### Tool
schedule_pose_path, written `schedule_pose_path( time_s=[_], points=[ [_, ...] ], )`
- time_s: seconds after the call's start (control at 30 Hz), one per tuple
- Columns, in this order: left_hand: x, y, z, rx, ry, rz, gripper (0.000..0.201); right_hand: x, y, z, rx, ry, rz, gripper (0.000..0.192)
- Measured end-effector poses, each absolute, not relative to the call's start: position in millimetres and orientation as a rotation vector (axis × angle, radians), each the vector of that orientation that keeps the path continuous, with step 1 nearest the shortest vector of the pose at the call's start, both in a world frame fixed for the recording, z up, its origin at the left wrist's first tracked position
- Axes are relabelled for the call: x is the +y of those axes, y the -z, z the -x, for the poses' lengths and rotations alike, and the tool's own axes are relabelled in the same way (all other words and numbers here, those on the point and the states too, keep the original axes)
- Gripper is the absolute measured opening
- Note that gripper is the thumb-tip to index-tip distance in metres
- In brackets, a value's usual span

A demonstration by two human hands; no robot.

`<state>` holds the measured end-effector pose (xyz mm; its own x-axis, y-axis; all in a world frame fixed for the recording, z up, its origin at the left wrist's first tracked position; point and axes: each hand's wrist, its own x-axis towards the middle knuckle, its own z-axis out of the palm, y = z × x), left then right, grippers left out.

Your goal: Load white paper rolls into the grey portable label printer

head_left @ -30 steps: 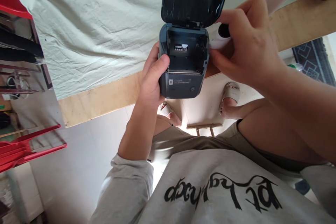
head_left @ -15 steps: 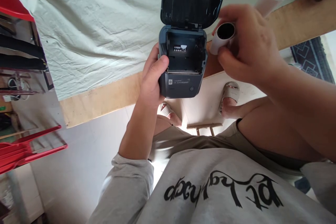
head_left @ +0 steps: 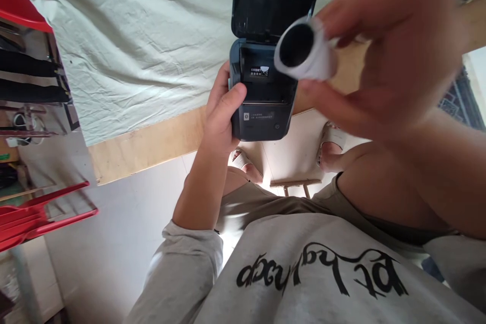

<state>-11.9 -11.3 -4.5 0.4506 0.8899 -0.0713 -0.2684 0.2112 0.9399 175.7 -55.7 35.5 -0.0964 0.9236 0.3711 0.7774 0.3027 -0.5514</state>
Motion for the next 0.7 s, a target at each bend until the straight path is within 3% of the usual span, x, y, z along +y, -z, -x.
schedule_pose_path(
  time_s=[0.17,0.43,0.57,0.7],
  points=[
    [-11,10,13,0.686,-0.954,-1.096,0.042,-48,-28,-159,-2.066,0.080,1.493,0.025],
    [-6,16,16,0.609,-0.965,-1.090,0.040,-44,-14,-150,-2.034,0.231,1.309,0.006],
    [1,25,22,0.512,-0.889,-1.192,0.050,-50,-14,-151,-2.157,0.152,1.165,0.012],
    [3,31,23,0.571,-0.950,-1.211,0.064,-50,-17,-161,-1.942,-0.015,1.202,0.019]
  ],
)
